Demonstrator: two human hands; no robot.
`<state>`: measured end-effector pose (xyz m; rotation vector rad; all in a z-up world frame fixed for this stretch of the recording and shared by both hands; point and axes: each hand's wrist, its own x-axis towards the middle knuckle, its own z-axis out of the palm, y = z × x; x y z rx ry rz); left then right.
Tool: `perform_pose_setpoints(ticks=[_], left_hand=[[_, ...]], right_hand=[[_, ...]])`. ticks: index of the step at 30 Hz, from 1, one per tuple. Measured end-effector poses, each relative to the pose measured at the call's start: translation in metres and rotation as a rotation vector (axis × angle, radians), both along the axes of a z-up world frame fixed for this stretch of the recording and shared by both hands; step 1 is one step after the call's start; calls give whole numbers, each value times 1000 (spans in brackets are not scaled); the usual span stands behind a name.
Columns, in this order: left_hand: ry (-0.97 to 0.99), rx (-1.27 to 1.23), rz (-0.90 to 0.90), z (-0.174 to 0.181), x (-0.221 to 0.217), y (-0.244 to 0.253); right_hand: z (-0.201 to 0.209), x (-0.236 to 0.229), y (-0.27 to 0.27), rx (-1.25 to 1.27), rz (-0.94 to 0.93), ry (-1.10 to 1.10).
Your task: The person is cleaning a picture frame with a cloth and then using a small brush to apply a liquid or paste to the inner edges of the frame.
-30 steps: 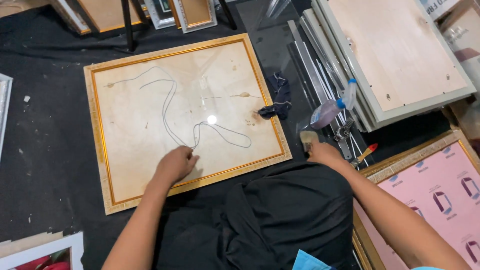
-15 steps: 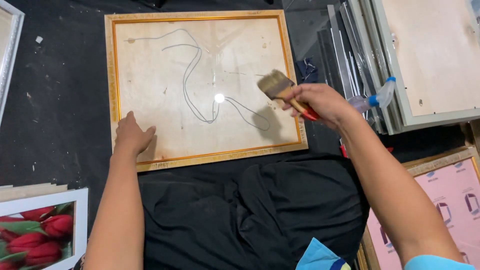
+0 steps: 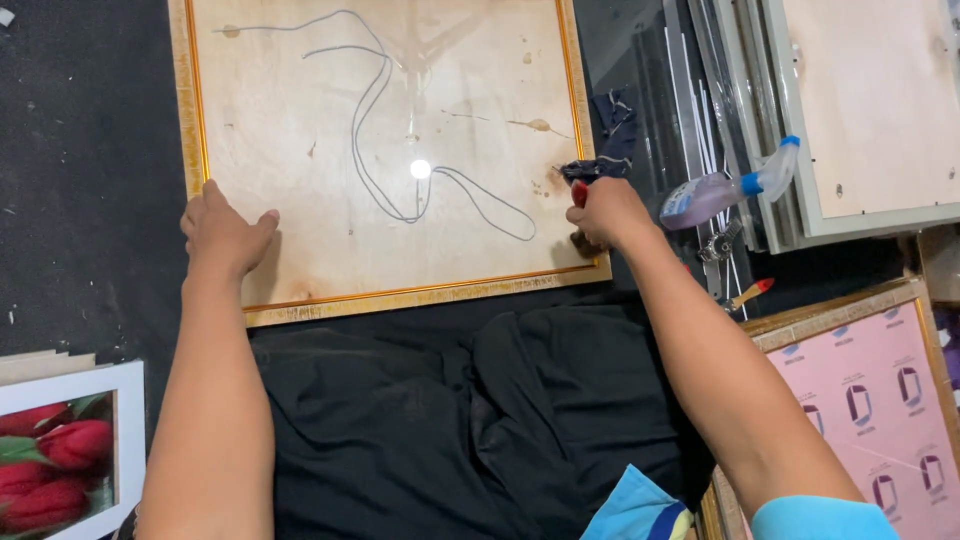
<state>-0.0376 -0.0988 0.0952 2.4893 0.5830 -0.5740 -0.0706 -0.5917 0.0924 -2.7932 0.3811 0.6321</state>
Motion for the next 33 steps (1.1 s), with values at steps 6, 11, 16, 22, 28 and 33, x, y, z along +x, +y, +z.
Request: perform_pose_setpoints(ticks=[6, 11, 16, 22, 28, 33], left_hand=[[0, -31, -16, -7, 7, -2], [-27, -33, 16, -12, 12, -1], [-32, -81, -49, -10, 23, -22], [-19, -83, -47, -12, 32, 14], [-39, -95, 103, -20, 31, 59], [-49, -119, 170, -23, 29, 75]], right_hand=[[37, -8, 79, 632, -375, 155], [-30, 10, 40, -146, 29, 31], [50, -12, 161, 426, -88, 162], [31, 1, 200, 71, 193, 111], [28, 15, 273, 394, 63, 143], [21, 27, 315, 83, 364, 208]])
